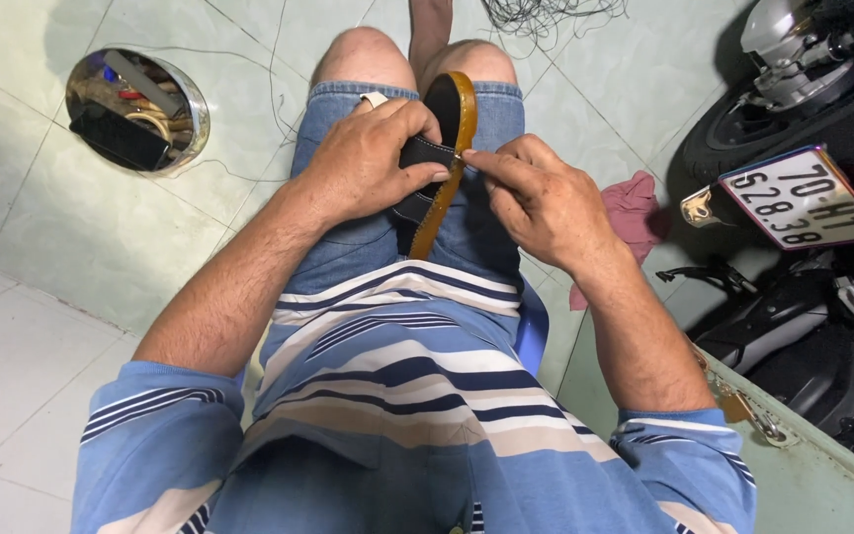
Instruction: The person sits on a blue plastic chair and sews a black slip-on shoe with a yellow sole using a needle and thread. They repeatedly push the needle through the shoe's upper and pull the thread to stitch the material.
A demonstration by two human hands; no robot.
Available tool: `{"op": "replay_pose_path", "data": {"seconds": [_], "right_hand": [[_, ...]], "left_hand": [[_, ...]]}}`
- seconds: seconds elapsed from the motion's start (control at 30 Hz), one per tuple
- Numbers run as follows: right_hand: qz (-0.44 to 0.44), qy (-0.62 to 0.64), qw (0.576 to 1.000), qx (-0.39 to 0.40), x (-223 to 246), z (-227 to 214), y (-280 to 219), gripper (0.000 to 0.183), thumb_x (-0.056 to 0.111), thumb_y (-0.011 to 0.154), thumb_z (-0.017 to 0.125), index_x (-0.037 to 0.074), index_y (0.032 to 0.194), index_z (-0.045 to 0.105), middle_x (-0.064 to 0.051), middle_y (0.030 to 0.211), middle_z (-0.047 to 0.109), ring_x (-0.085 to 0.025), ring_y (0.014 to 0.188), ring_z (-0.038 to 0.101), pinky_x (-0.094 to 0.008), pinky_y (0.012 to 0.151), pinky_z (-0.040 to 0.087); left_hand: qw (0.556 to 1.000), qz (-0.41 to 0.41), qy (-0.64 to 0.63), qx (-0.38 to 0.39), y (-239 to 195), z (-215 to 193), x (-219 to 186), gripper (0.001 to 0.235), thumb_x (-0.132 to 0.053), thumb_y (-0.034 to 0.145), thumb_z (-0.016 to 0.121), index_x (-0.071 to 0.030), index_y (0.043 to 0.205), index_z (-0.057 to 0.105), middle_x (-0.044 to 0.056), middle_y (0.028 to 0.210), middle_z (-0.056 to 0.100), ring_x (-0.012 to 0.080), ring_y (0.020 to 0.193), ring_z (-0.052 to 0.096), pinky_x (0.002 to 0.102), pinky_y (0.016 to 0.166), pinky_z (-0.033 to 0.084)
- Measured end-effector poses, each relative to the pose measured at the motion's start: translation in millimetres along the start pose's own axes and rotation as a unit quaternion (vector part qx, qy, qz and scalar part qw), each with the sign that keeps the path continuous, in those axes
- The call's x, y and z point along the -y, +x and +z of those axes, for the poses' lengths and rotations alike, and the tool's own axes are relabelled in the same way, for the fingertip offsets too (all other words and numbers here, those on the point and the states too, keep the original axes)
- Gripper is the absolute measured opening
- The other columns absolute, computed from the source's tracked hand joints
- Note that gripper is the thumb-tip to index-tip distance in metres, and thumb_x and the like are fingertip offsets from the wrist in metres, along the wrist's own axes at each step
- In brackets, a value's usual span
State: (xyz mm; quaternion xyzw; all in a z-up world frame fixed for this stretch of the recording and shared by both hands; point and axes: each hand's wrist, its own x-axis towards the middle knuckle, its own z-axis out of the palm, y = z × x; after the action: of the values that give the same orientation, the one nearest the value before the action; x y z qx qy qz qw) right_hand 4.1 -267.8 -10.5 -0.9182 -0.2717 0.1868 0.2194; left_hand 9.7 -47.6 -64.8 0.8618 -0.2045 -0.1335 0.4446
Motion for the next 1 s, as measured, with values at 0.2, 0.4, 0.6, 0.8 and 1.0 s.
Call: {"op": "replay_pose_path", "data": {"seconds": [0.2,0.4,0.6,0.8,1.0], "right_hand": [[0.023,0.001,1.0,-0.005,3.3,-2.6,3.1,0.036,0.014,0.087,0.049,0.021,0.121,0.056,0.0,0.098,0.053,-0.018,0.077,0.056,-0.035,0.043,0.045],[0.037,-0.098,0.994,-0.041,15.5,-14.7,3.3,0.028,0.014,0.08,0.059,0.02,0.106,0.067,-0.001,0.087,0.057,-0.023,0.065,0.063,-0.034,0.055,0.053],[0.045,-0.151,0.987,-0.026,25.6,-14.9,9.9,0.023,0.011,0.083,0.056,0.016,0.102,0.068,-0.003,0.077,0.055,-0.021,0.056,0.064,-0.032,0.048,0.054],[0.076,-0.154,0.984,-0.057,16.9,6.7,16.2,0.011,0.014,0.086,0.056,0.01,0.092,0.064,-0.002,0.078,0.054,-0.022,0.057,0.065,-0.033,0.047,0.055],[0.07,-0.076,0.992,-0.076,17.7,11.0,10.4,0.017,0.016,0.088,0.057,0.008,0.102,0.061,-0.006,0.084,0.054,-0.028,0.066,0.066,-0.041,0.054,0.056]], "left_hand": [[0.999,-0.026,0.024,-0.021,1.0,9.0,-2.9,0.029,-0.028,0.079,0.071,-0.014,0.095,0.052,-0.001,0.094,0.057,0.0213,0.078,0.052,0.037,0.074,0.039],[0.992,0.021,0.092,-0.089,2.1,27.5,-16.4,0.025,-0.021,0.08,0.071,-0.015,0.094,0.051,0.0,0.079,0.051,0.0224,0.075,0.058,0.034,0.066,0.044],[0.981,0.017,0.151,-0.121,7.9,38.5,-25.5,0.024,-0.02,0.078,0.069,-0.014,0.089,0.049,0.001,0.073,0.045,0.0255,0.067,0.057,0.033,0.054,0.049],[0.981,0.014,0.159,-0.111,11.4,40.6,-25.4,0.021,-0.017,0.079,0.067,-0.014,0.087,0.048,0.0,0.072,0.045,0.0247,0.066,0.059,0.032,0.049,0.05],[0.987,0.037,0.056,-0.148,-3.3,12.6,-29.8,0.016,-0.011,0.082,0.068,-0.01,0.093,0.058,0.006,0.086,0.053,0.0313,0.077,0.061,0.038,0.062,0.053]]}}
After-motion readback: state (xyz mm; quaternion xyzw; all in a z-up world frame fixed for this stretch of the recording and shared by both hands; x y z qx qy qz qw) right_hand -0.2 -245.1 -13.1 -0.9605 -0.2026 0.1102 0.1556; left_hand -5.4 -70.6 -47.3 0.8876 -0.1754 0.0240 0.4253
